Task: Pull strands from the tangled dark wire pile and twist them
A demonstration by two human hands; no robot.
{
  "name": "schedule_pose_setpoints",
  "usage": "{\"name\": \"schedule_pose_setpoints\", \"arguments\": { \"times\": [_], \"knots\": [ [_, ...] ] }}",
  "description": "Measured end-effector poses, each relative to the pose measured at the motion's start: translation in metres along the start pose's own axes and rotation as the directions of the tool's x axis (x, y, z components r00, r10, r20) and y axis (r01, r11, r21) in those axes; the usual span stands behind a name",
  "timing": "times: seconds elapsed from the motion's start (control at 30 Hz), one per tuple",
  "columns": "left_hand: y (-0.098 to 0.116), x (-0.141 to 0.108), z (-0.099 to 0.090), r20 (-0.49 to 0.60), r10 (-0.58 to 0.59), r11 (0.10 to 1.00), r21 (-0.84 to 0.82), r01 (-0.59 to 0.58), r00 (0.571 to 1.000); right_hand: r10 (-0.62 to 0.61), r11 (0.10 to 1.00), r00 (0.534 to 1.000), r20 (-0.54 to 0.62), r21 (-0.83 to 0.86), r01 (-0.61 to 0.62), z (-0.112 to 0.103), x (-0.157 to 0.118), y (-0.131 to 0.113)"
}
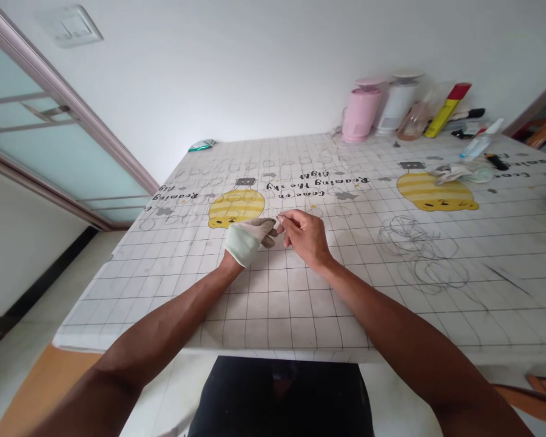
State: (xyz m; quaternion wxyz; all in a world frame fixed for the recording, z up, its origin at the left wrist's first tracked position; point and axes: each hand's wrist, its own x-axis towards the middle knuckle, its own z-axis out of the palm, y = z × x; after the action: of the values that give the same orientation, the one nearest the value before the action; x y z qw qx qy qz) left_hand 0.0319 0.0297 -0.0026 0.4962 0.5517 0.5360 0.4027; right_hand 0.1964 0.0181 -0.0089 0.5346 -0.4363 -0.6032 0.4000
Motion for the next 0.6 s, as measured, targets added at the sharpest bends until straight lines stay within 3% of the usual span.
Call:
{"name": "schedule_pose_setpoints", "arguments": {
  "times": [0.13,0.37,0.6],
  "knots": [
    [-0.001,0.0,-0.002,0.071,0.053,0.998,-0.023,-0.052,0.996,0.039,0.999,0.995,0.088,0.027,-0.041,0.001,-0.001,0.001],
    [0.016,-0.01,-0.008,0.093,0.018,1.0,0.015,-0.019,0.995,0.103,0.985,0.989,0.107,0.127,-0.116,0.001,0.002,0.006],
    [0.009,-0.004,-0.009,-0.075,-0.031,0.999,0.024,0.033,0.997,0.1,0.981,0.986,0.137,0.152,-0.121,0.0,-0.003,0.002]
  ]
}}
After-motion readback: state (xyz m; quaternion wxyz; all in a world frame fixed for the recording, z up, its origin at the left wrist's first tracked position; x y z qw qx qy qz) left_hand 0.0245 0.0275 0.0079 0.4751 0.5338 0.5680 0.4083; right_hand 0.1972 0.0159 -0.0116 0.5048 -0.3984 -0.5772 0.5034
